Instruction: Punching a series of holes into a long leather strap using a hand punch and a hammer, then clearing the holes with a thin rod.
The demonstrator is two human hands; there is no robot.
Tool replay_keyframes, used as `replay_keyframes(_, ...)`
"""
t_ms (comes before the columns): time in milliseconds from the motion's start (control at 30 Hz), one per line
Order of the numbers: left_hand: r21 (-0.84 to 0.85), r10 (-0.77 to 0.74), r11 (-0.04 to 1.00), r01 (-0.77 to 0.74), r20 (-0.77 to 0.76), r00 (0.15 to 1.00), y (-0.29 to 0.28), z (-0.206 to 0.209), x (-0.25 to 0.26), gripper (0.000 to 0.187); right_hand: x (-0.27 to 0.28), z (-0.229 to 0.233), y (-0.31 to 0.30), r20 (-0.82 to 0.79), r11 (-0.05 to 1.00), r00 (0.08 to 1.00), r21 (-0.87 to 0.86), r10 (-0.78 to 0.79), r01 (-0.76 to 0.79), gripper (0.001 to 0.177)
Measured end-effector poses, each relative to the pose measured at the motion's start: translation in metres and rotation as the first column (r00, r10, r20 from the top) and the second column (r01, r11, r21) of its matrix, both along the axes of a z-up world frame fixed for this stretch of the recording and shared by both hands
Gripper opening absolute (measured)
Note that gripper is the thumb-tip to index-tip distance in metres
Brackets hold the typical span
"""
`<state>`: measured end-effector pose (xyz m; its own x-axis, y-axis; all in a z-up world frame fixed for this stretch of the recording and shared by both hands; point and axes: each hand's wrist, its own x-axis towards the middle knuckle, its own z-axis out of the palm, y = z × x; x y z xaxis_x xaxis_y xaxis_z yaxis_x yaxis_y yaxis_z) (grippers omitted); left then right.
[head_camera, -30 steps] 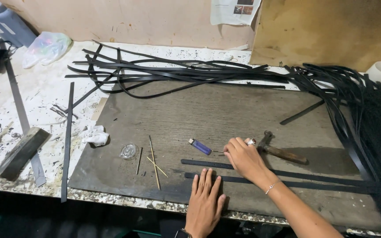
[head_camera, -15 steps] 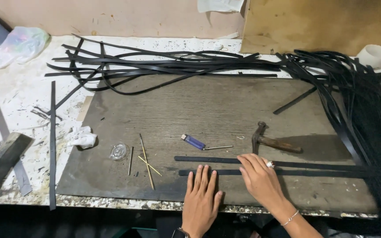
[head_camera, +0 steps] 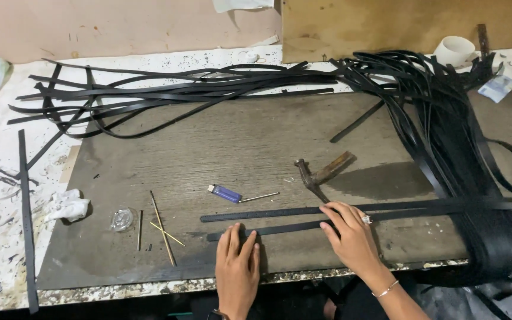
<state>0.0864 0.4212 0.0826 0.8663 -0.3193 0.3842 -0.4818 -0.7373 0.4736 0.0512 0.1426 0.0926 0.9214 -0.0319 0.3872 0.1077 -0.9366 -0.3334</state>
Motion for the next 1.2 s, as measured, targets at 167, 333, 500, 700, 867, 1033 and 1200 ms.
replay_keyframes(167,0.041,-0.009,0.999,0.005,0.105,0.994,-0.009,0.01,0.013,0.041,-0.001,0.0,-0.005,-0.032,0.998,0.999,0.056,0.015,-0.013,0.036)
replay_keyframes(333,0.158,-0.049,0.987,0.037,0.071,0.996,-0.012,0.009,0.026,0.052,-0.003,0.001,-0.007,-0.097,0.995,0.995,0.098,0.011,-0.002,0.039)
replay_keyframes(500,0.17,-0.031,0.985,0.038,-0.047,0.998,-0.013,0.007,0.027,0.049,-0.002,-0.004,-0.009,-0.128,0.998,0.992,0.058,-0.004,0.012,0.04)
replay_keyframes(700,0.136,-0.02,0.99,0.027,-0.051,0.998,-0.013,0.009,0.027,0.045,-0.001,-0.002,-0.004,-0.064,0.999,0.998,0.027,-0.018,0.019,0.035)
replay_keyframes(867,0.124,-0.027,0.992,0.035,-0.066,0.997,-0.012,0.013,0.025,0.045,0.001,0.007,0.0,-0.119,0.997,0.992,0.061,-0.041,0.048,0.023)
replay_keyframes(1033,0.097,-0.039,0.994,0.053,-0.14,0.989,-0.014,0.019,0.028,0.041,0.0,0.014,0.003,-0.124,0.992,0.992,0.119,-0.027,0.042,0.012)
replay_keyframes(1200,0.09,-0.028,0.995,0.04,-0.124,0.992,-0.015,0.022,0.026,0.023,-0.005,0.013,0.006,0.184,0.989,0.982,-0.15,0.034,-0.006,0.003)
